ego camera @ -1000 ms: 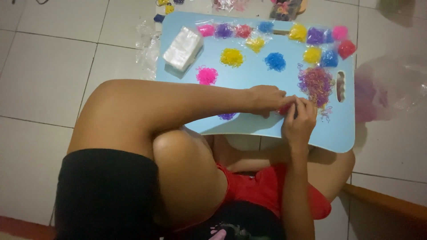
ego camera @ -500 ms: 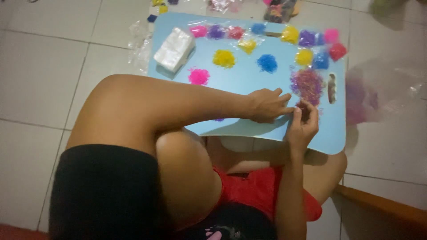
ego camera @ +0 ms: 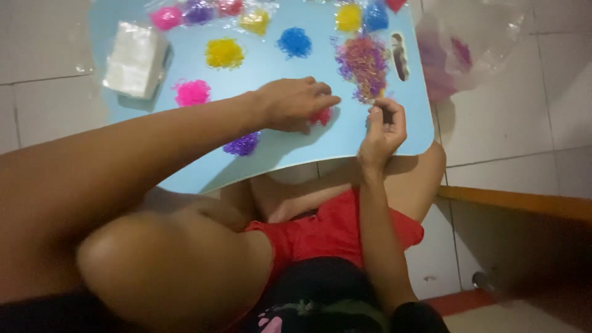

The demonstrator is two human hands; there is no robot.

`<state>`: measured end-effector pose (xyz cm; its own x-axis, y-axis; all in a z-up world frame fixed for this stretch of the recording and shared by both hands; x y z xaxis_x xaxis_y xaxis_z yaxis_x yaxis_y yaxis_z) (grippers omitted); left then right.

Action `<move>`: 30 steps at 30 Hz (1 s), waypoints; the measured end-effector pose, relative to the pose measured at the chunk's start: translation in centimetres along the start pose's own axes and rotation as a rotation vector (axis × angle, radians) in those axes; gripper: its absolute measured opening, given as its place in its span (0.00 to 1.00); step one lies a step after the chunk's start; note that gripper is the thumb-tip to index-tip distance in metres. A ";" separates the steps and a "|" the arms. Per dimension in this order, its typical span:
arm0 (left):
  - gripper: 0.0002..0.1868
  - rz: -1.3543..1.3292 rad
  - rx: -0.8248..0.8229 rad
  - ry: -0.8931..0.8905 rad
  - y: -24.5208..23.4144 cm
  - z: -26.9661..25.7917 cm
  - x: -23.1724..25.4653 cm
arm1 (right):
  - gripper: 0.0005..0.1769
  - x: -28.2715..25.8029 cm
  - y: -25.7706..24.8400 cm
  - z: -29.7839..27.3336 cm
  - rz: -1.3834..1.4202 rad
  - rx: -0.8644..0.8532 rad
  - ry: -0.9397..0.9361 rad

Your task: Sorting and arranging small colorful rubber bands on a light blue tray while sitting on the floor.

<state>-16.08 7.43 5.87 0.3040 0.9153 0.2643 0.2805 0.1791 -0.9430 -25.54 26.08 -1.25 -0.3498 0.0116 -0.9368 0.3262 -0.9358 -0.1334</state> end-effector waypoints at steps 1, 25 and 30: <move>0.36 -0.036 0.012 -0.028 0.0 -0.4 -0.2 | 0.05 -0.3 -0.2 0.0 0.080 0.071 0.012; 0.43 -0.128 -0.026 -0.188 0.5 -0.4 0.3 | 0.10 -0.9 -6.5 4.8 -0.703 -0.285 0.035; 0.45 -0.171 -0.039 -0.213 -0.3 -0.5 -0.1 | 0.08 -1.8 -5.1 5.8 -0.805 -0.392 0.033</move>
<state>-15.78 7.07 6.22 0.0517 0.9289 0.3668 0.3474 0.3276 -0.8786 -31.70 28.78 2.98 -0.5786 0.6283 -0.5201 0.2720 -0.4526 -0.8492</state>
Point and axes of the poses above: each hand's wrist, its own z-axis towards the middle knuckle, its own y-axis out of the palm, x = y × z, the point moved 2 cm from there along z, towards the middle knuckle, and after that the axes turned 9 degrees about -x, right-handed, at the moved point
